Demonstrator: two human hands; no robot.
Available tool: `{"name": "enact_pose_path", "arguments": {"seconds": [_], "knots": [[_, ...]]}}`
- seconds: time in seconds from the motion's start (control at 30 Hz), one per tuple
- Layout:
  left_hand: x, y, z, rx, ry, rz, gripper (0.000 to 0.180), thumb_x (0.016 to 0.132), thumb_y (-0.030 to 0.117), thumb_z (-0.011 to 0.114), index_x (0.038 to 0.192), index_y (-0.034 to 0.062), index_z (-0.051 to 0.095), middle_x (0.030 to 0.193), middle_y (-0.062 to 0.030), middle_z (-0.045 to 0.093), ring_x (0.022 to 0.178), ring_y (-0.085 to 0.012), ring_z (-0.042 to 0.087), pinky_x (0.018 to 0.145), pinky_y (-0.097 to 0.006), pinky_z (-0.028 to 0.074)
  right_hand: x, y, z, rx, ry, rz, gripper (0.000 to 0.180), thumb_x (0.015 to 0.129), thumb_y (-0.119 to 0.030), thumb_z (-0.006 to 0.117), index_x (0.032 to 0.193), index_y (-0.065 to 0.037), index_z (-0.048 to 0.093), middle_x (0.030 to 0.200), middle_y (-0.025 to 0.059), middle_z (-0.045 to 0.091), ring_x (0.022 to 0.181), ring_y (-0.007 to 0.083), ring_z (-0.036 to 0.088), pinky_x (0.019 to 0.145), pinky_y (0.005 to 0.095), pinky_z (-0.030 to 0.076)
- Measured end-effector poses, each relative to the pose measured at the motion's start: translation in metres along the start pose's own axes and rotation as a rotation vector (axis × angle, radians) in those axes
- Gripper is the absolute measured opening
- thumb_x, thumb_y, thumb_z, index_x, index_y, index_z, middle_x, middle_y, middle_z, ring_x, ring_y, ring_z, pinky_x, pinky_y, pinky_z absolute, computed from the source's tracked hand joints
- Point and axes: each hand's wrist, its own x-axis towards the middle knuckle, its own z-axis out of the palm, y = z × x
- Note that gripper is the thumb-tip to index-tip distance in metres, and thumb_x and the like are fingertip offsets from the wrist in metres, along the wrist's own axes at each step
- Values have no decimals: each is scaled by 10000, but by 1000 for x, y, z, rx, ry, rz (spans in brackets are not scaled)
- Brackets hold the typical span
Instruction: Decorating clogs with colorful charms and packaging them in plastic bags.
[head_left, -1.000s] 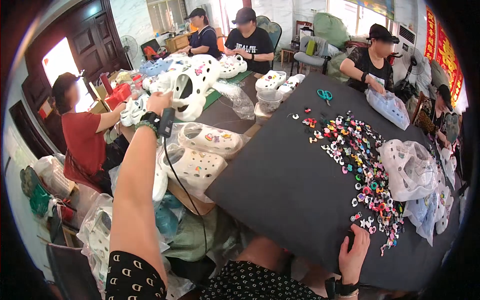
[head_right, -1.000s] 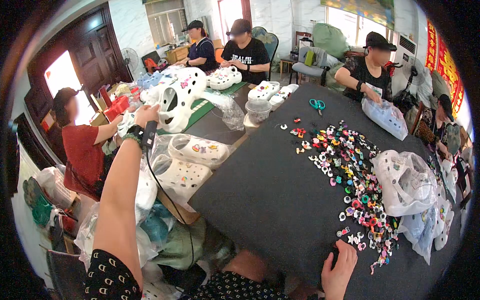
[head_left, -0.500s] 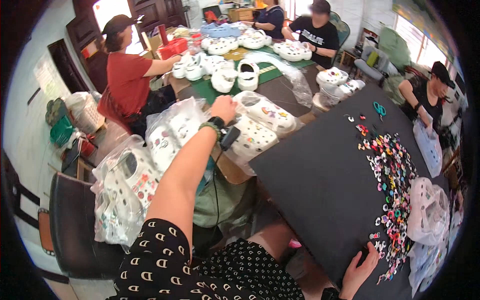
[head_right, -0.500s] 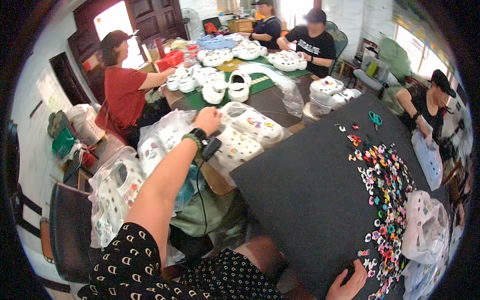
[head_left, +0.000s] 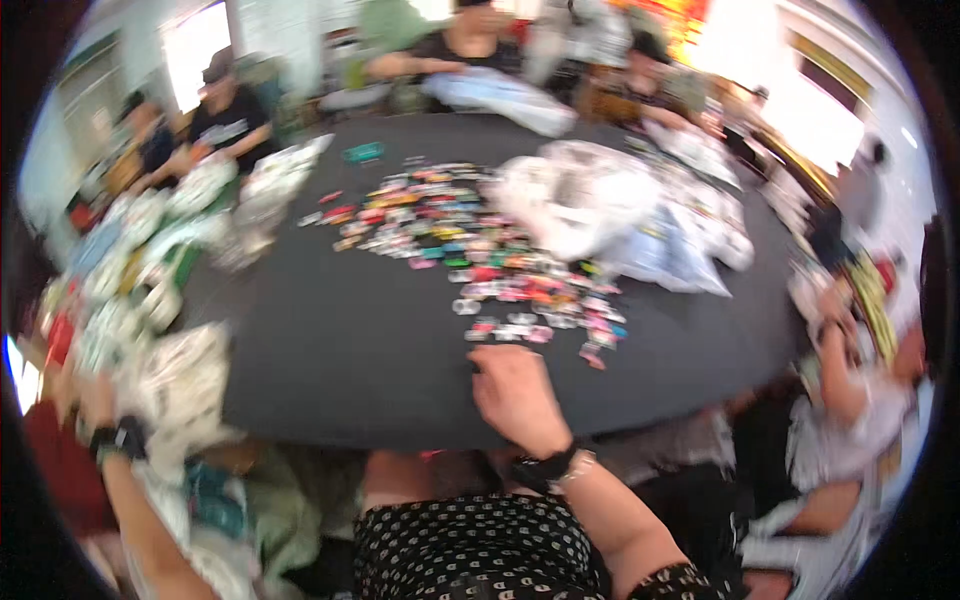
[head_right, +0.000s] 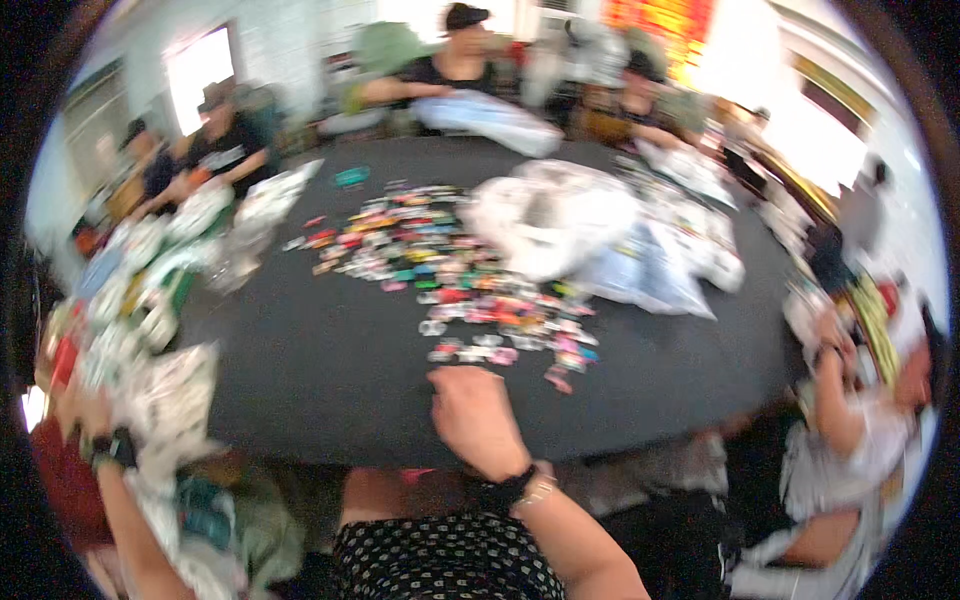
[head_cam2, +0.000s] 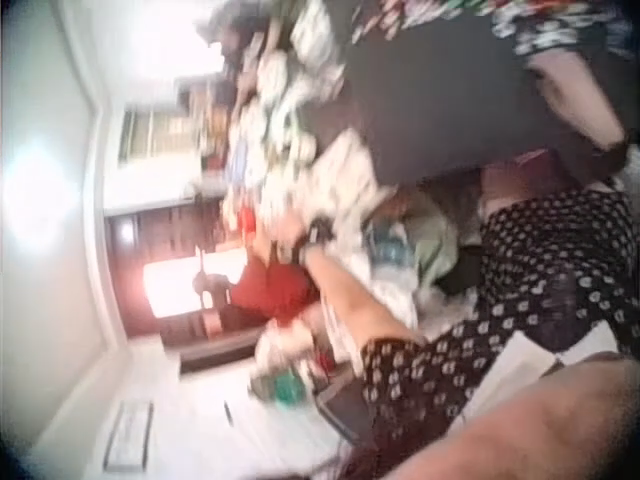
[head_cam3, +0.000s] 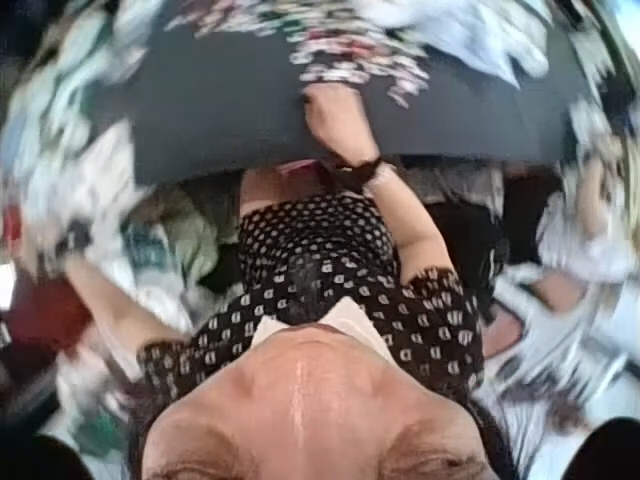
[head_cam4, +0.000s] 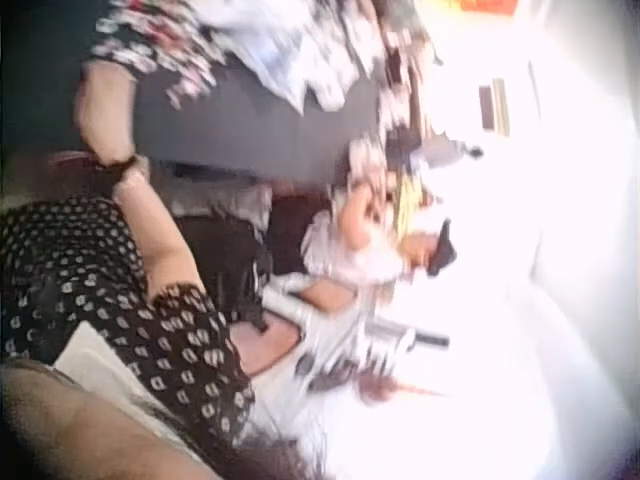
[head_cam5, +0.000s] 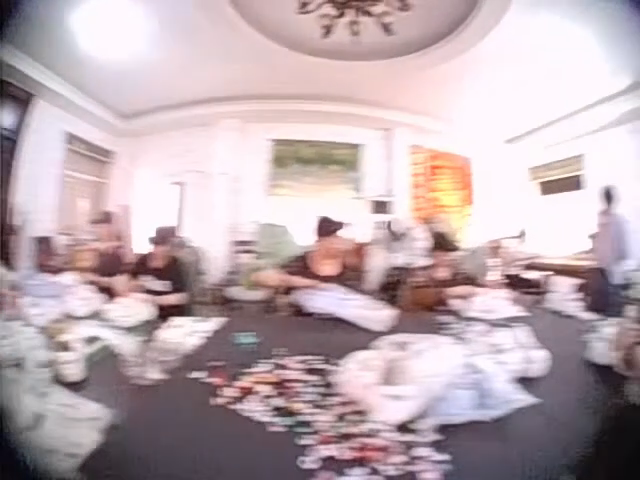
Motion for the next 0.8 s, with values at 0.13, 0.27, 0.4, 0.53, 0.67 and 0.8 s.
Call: {"name": "enact_pose_path", "arguments": {"seconds": [0.13,0.27,0.4,0.53,0.67,0.8], "knots": [[-6,41,-225,-391,325,-2,241,954,158,509,1150,30,565,1148,-129,583,1044,-250,555,902,-381,458,-19,7,-1,-111,63,-26,308,824,-66,612,1126,-9,589,1094,129,627,1072,308,578,947,437,440],[-7,37,-371,-608,456,-122,201,951,188,523,1065,29,569,1057,-131,579,969,-263,551,852,-393,455,-20,-1,-1,-64,48,-46,341,834,-83,622,1163,-10,570,1105,125,595,1089,298,543,975,426,415],[-6,39,-407,-840,505,-262,197,949,218,538,981,27,573,966,-133,575,895,-276,546,801,-404,453,-25,5,-4,-98,45,-25,335,833,-80,620,1158,-13,572,1106,127,593,1093,299,543,968,428,420],[-16,27,-280,-996,531,-456,229,946,248,552,896,25,577,874,-135,571,821,-289,541,751,-416,450,-27,13,-4,-111,48,15,305,837,-70,622,1137,-30,582,1124,116,609,1096,294,557,964,427,427],[-75,-45,-93,-1022,621,-708,287,944,278,566,812,23,581,783,-137,567,747,-302,536,700,-427,448,-17,1,-2,-83,64,-29,269,844,-69,627,1110,-44,592,1137,113,622,1094,293,571,952,426,437],[-105,-87,19,-1249,685,-884,357,941,307,580,727,22,585,691,-140,563,673,-315,532,650,-438,446,-17,0,-6,-122,48,-31,239,851,-73,620,1084,-30,593,1124,113,613,1089,287,565,965,418,428]]}}
